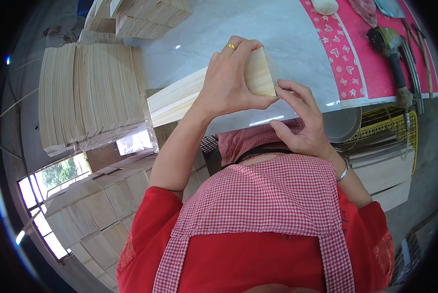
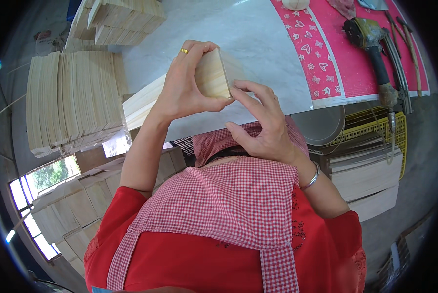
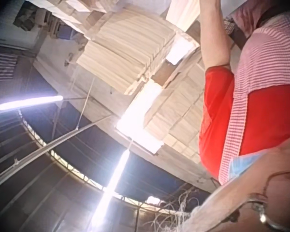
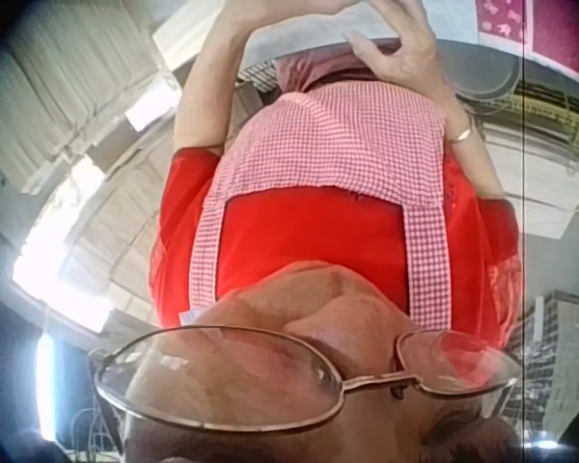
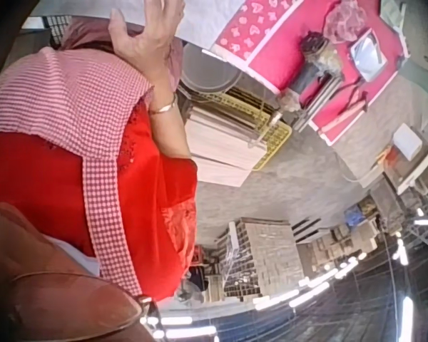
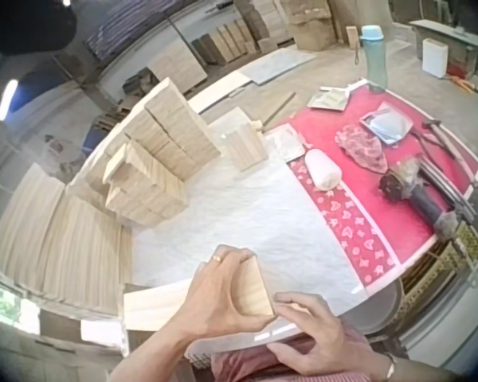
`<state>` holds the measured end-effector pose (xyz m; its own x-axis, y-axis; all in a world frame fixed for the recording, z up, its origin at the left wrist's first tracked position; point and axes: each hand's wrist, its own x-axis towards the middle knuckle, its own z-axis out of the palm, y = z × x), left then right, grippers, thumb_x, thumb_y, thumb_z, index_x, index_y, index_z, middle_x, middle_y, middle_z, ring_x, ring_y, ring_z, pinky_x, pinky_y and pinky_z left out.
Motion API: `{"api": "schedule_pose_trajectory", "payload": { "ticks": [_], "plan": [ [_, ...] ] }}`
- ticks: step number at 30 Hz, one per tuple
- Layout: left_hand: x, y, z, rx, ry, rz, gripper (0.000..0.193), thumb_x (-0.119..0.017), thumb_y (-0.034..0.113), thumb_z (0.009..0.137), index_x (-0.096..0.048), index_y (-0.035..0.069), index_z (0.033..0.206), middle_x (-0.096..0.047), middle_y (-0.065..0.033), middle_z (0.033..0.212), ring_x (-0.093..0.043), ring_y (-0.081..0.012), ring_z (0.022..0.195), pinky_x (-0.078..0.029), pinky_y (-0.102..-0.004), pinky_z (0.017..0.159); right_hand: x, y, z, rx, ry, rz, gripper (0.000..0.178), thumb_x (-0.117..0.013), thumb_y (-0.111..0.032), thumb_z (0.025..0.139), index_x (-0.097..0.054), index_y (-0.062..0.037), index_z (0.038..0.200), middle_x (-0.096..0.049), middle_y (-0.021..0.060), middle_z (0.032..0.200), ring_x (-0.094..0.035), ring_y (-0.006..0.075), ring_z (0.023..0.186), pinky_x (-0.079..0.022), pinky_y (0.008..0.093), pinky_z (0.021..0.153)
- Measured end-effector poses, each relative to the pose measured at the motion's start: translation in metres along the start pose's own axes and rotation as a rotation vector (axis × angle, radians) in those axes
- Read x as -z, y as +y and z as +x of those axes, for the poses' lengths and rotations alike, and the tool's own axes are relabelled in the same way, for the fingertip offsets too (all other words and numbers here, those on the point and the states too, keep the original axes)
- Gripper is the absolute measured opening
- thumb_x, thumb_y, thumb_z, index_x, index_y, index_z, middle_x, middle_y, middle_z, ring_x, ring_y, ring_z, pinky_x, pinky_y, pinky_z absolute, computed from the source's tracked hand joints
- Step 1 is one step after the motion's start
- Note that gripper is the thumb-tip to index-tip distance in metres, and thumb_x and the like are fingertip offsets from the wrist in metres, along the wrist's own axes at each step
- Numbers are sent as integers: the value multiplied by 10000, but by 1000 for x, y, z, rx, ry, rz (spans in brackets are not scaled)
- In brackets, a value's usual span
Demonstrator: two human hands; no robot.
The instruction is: The recorder is assembling small wooden boxes by applying glue and using a pneumatic nail gun to join the boards.
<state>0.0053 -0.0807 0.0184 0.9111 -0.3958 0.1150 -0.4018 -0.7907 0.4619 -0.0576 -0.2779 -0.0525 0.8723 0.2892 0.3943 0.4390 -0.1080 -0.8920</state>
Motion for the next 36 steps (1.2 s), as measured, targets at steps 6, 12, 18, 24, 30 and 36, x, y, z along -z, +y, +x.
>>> {"api": "schedule_pose_trajectory", "payload": {
  "ticks": [6, 12, 18, 24, 30, 36],
  "plan": [
    [0, 1, 1, 6, -10, -21, 819, -843, 352, 481, -540, 45, 1177, -549, -131, 1093, -567, -321, 969, -439, -409, 808, 0, 8, 31, 58, 39, 99, 743, -777, -169, 726, -444, 2, 1367, -503, 192, 1345, -540, 338, 1171, -433, 414, 998],
    [2, 2, 0, 35, -21, -10, 820, -836, 369, 479, -539, 50, 1174, -548, -117, 1102, -566, -308, 966, -416, -406, 801, 6, -10, 25, 5, -51, 144, 778, -775, -208, 744, -404, 10, 1392, -499, 209, 1373, -527, 349, 1227, -423, 405, 1025],
    [2, 3, 0, 26, -17, 12, 820, -828, 367, 478, -541, 46, 1176, -548, -120, 1100, -572, -305, 958, -415, -396, 803, 41, -17, -4, -108, -233, 234, 684, -768, -185, 755, -477, 19, 1340, -551, 208, 1315, -527, 337, 1239, -421, 400, 1029],
    [1, -1, -5, 39, 55, -5, 811, -815, 383, 485, -548, 51, 1176, -550, -120, 1093, -576, -310, 957, -415, -390, 811, 145, 27, 7, -109, 216, -948, 533, -703, -255, 865, -528, 9, 1294, -566, 213, 1268, -537, 355, 1192, -413, 418, 1013],
    [-4, -7, -11, 11, 69, 3, 775, -804, 384, 518, -549, 60, 1174, -554, -114, 1104, -578, -300, 995, -421, -407, 835, 216, 76, 11, -423, -7, -1368, 616, -698, -301, 860, -468, -3, 1347, -603, 245, 1163, -590, 405, 1077, -468, 464, 909],
    [-8, -11, -16, -18, 110, 23, 770, -798, 380, 529, -548, 59, 1182, -556, -110, 1095, -579, -287, 998, -419, -405, 828, 238, 87, 34, -491, -36, -1214, 561, -699, -199, 802, -493, 42, 1264, -633, 262, 1048, -638, 401, 946, -499, 445, 832]
  ]
}}
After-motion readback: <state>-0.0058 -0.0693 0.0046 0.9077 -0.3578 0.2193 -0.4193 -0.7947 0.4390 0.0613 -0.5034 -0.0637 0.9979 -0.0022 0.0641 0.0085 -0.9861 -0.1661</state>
